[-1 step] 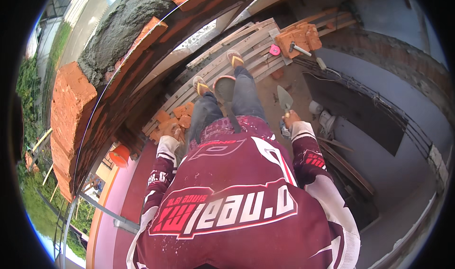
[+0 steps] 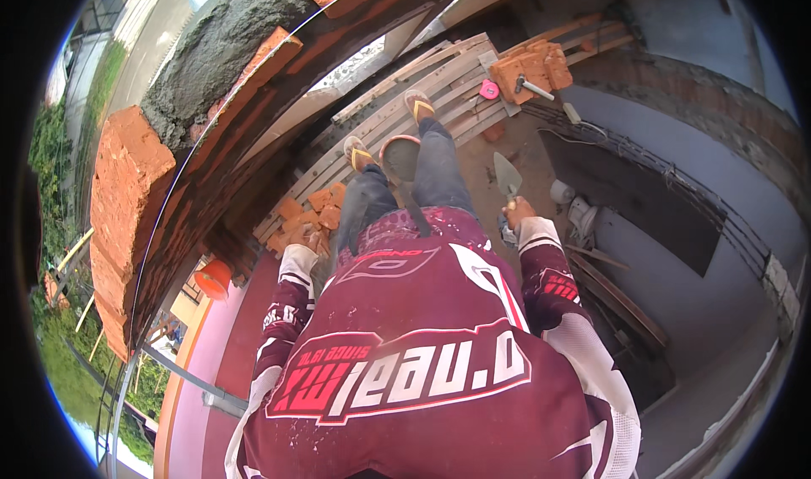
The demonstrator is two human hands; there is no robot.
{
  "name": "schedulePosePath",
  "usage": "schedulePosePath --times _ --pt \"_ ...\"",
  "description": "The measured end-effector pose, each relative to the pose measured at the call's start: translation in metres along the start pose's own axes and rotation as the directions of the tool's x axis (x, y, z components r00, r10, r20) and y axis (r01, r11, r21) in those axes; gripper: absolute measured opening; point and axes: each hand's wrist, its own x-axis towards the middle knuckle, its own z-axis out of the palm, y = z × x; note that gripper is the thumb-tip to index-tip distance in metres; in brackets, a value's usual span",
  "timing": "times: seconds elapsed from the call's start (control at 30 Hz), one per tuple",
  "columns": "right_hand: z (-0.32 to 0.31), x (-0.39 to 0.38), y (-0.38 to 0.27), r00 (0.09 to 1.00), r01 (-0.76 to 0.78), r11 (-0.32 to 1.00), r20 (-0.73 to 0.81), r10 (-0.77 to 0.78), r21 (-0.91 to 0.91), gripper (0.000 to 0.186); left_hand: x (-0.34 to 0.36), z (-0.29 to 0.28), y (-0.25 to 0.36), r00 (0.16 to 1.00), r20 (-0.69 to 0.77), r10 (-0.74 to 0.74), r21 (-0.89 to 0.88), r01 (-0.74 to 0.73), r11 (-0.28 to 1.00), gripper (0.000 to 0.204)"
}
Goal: The person places red bricks onto a wooden support structure and uses a trowel to apply mortar between them. The person repeatedly scoops mortar from a bucket and spreads it along the brick joints while standing on scaffolding.
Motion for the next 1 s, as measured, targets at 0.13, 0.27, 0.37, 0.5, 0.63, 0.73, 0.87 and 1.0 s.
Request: schedulePosePath --times 0.13,0.27,0.37,0.5,0.63,0.73,0.87,1.0 --pt "0.004 -0.017 -0.016 0.997 0.025 0.998 -0.076 -0.030 -0.065 0.050 0.015 -0.020 -0.063 0.946 0.048 -0.320 0.194 0.305 0.932 0.040" --pt "-0.022 0.003 -0.033 0.998 0.038 0.980 -0.047 -0.048 -0.198 0.053 0.018 -0.030 -0.066 0.926 0.011 -0.377 -0.043 0.377 0.925 0.035" --pt "-0.059 0.049 -0.044 0.995 0.088 0.970 -0.025 -0.096 -0.226 0.054 0.024 -0.008 -0.038 0.928 -0.105 -0.357 -0.288 0.316 0.904 0.032" --pt "-0.131 0.127 -0.052 0.970 0.205 0.939 -0.073 -0.233 -0.276 0.049 0.026 0.050 0.031 0.939 -0.156 -0.306 -0.474 0.201 0.858 0.036" --pt "-0.215 0.205 -0.061 0.926 0.339 0.889 -0.056 -0.373 -0.307 0.050 0.005 0.121 0.122 0.927 -0.221 -0.302 -0.579 0.124 0.806 0.051" --pt "-0.271 0.260 -0.069 0.939 0.327 0.906 -0.012 -0.343 -0.267 0.048 -0.013 0.159 0.187 0.893 -0.180 -0.413 -0.599 0.233 0.766 0.068" --pt "-0.322 0.308 -0.083 0.918 0.334 0.882 -0.098 -0.385 -0.333 0.046 -0.030 0.185 0.247 0.837 -0.071 -0.543 -0.708 0.341 0.618 0.099" --pt "-0.340 0.320 -0.101 0.848 0.464 0.836 -0.127 -0.515 -0.293 0.046 -0.037 0.199 0.281 0.801 -0.043 -0.597 -0.789 0.339 0.512 0.117"
